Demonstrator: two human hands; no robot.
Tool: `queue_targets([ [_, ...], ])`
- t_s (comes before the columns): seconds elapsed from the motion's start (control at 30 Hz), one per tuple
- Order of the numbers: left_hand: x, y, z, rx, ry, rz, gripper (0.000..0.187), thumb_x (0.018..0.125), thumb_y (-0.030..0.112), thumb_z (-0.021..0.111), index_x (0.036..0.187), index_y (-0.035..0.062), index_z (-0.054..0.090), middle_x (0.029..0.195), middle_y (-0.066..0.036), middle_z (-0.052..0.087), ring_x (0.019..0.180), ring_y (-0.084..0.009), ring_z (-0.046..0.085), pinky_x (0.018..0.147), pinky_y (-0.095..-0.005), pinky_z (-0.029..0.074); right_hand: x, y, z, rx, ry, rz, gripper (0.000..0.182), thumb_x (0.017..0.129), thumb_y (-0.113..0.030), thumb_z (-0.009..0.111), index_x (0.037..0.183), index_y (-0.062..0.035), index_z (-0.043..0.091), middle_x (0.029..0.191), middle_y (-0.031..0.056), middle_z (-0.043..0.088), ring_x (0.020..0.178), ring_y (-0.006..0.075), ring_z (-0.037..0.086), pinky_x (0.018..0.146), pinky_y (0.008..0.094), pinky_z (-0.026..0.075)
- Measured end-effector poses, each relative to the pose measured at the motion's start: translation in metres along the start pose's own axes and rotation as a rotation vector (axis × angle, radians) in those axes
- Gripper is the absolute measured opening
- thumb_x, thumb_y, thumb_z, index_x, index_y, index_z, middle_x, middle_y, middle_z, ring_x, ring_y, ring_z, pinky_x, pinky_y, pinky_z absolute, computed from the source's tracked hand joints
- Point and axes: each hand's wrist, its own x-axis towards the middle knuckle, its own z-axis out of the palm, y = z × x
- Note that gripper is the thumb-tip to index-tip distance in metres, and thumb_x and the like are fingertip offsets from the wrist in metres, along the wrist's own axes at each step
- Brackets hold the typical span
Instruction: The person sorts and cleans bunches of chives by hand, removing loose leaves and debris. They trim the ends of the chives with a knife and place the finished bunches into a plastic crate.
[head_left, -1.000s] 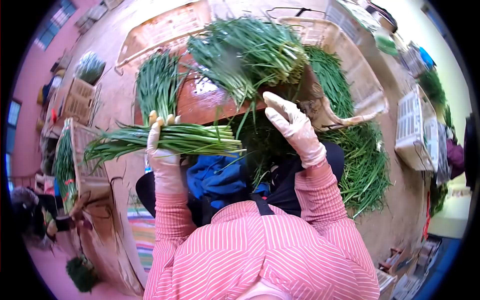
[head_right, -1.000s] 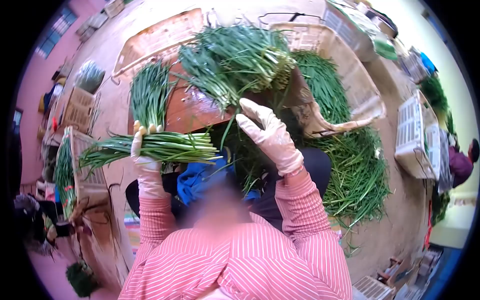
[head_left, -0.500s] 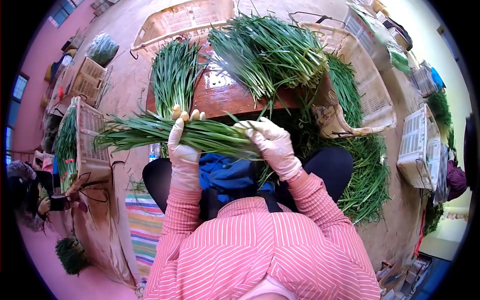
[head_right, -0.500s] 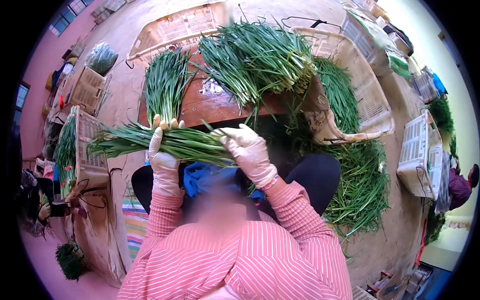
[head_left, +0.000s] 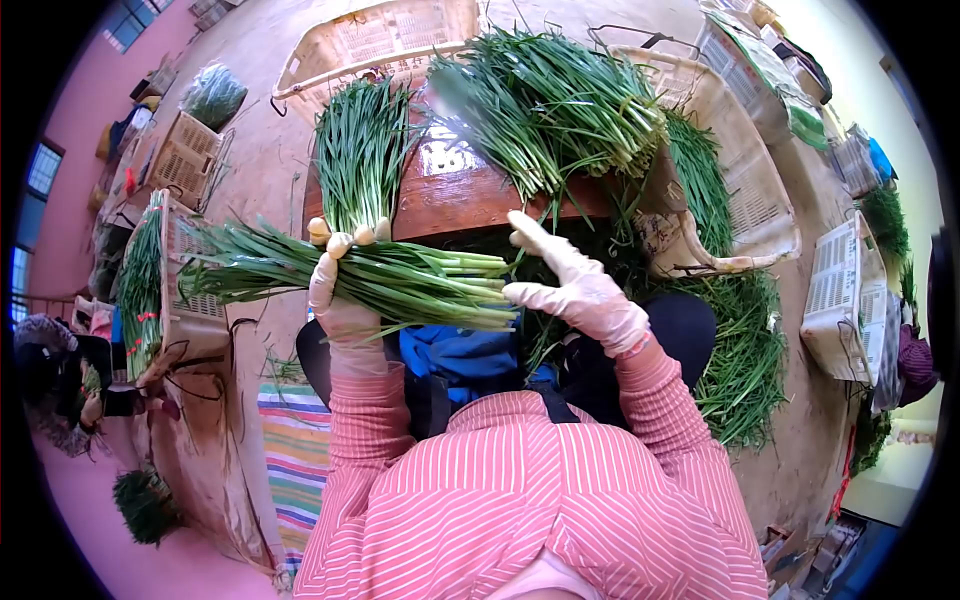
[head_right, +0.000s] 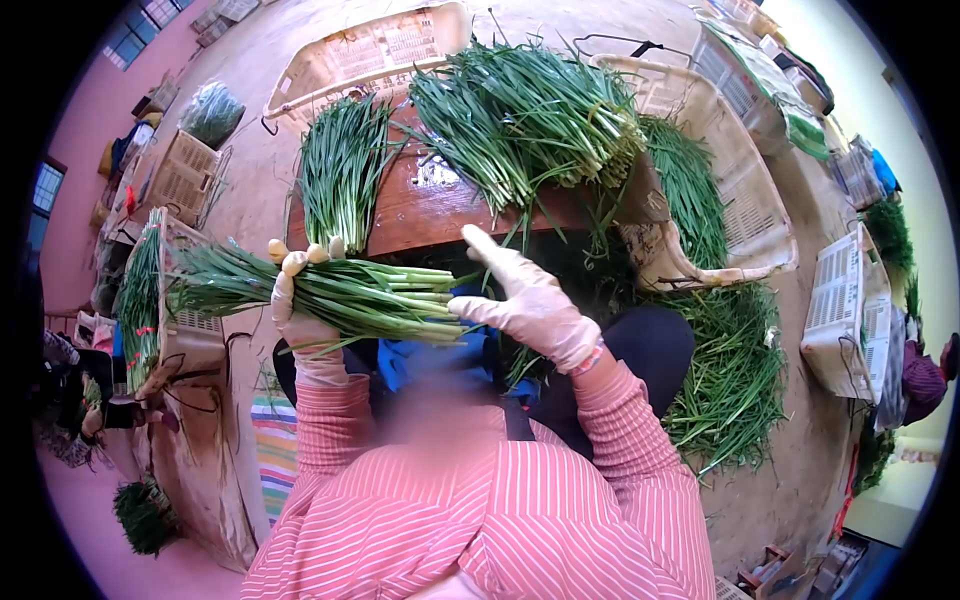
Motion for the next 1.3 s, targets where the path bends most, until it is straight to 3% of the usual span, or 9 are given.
queue_targets([
  [0.17,-0.001,0.006,0.001,0.032,0.022,0.017,0.027,0.088,0.013,0.054,0.114,0.0127,0.057,0.095,-0.001,0.064,0.099,-0.0198,0.060,0.108,-0.0489,0.034,-0.008,0.017,0.002,0.508,-0.068,0.286,0.019,0.089,-0.014,0.063,0.101,-0.0010,0.068,0.079,0.0034,0.068,0.069,0.0069,0.062,0.062,0.0208,0.049],
  [0.23,-0.002,0.010,0.001,0.039,0.030,0.028,0.027,0.087,0.012,0.054,0.114,0.0128,0.057,0.094,-0.001,0.064,0.100,-0.0203,0.060,0.108,-0.0498,0.033,-0.015,0.037,-0.014,0.247,-0.003,0.371,0.024,0.086,-0.019,0.065,0.100,-0.0008,0.068,0.078,0.0067,0.068,0.068,0.0141,0.064,0.061,0.0262,0.051],
  [0.33,-0.002,0.012,-0.006,0.031,-0.021,0.003,0.033,0.086,0.009,0.054,0.119,0.0131,0.054,0.095,-0.001,0.064,0.101,-0.0230,0.059,0.110,-0.0517,0.029,-0.023,0.075,-0.036,-1.178,0.015,0.310,0.034,0.077,-0.037,0.067,0.094,-0.0076,0.068,0.084,0.0126,0.065,0.079,0.0279,0.064,0.067,0.0422,0.050],
  [0.43,-0.003,0.007,0.000,0.036,-0.037,-0.018,0.034,0.084,0.003,0.056,0.117,0.0096,0.053,0.096,-0.004,0.064,0.104,-0.0273,0.058,0.109,-0.0556,0.029,-0.011,0.028,-0.017,-0.656,0.375,-0.072,0.032,0.078,-0.039,0.067,0.088,-0.0082,0.065,0.083,0.0104,0.062,0.079,0.0288,0.061,0.070,0.0394,0.047],
  [0.7,-0.009,-0.008,0.023,0.211,-0.045,-0.037,0.034,0.081,0.002,0.056,0.114,0.0058,0.052,0.094,-0.005,0.063,0.103,-0.0314,0.060,0.107,-0.0572,0.031,0.007,-0.012,0.045,-0.482,0.294,-0.362,0.019,0.079,-0.029,0.065,0.081,-0.0098,0.065,0.073,0.0061,0.058,0.072,0.0251,0.058,0.065,0.0369,0.046],
  [0.83,-0.008,-0.003,0.017,0.124,-0.017,-0.009,0.035,0.081,0.002,0.056,0.115,0.0067,0.053,0.094,-0.005,0.063,0.102,-0.0311,0.060,0.107,-0.0563,0.032,-0.010,0.007,0.032,-0.488,0.333,-0.178,0.018,0.082,-0.028,0.062,0.078,-0.0112,0.064,0.069,0.0060,0.055,0.070,0.0264,0.057,0.063,0.0391,0.045],
  [1.0,-0.006,0.003,0.012,0.149,-0.025,0.029,0.034,0.081,0.003,0.056,0.115,0.0070,0.053,0.092,-0.004,0.063,0.100,-0.0310,0.061,0.108,-0.0568,0.029,-0.018,0.057,-0.004,-1.318,0.188,0.345,0.026,0.076,-0.036,0.068,0.079,-0.0104,0.062,0.082,0.0095,0.056,0.077,0.0264,0.057,0.065,0.0385,0.046],
  [1.1,-0.007,-0.001,0.016,0.268,-0.093,0.013,0.033,0.080,0.003,0.057,0.113,0.0068,0.052,0.090,-0.005,0.064,0.100,-0.0309,0.062,0.109,-0.0577,0.027,-0.005,0.026,-0.003,-0.812,0.469,-0.136,0.026,0.079,-0.035,0.067,0.085,-0.0102,0.066,0.082,0.0084,0.060,0.078,0.0248,0.058,0.067,0.0377,0.047],
  [1.3,-0.015,-0.021,0.035,0.348,-0.281,-0.094,0.030,0.080,0.004,0.059,0.110,0.0046,0.054,0.085,-0.006,0.063,0.099,-0.0282,0.062,0.109,-0.0572,0.024,0.020,-0.023,0.043,-0.263,0.148,-0.054,0.028,0.080,-0.036,0.068,0.081,-0.0081,0.067,0.074,0.0077,0.060,0.072,0.0240,0.060,0.064,0.0350,0.048],
])
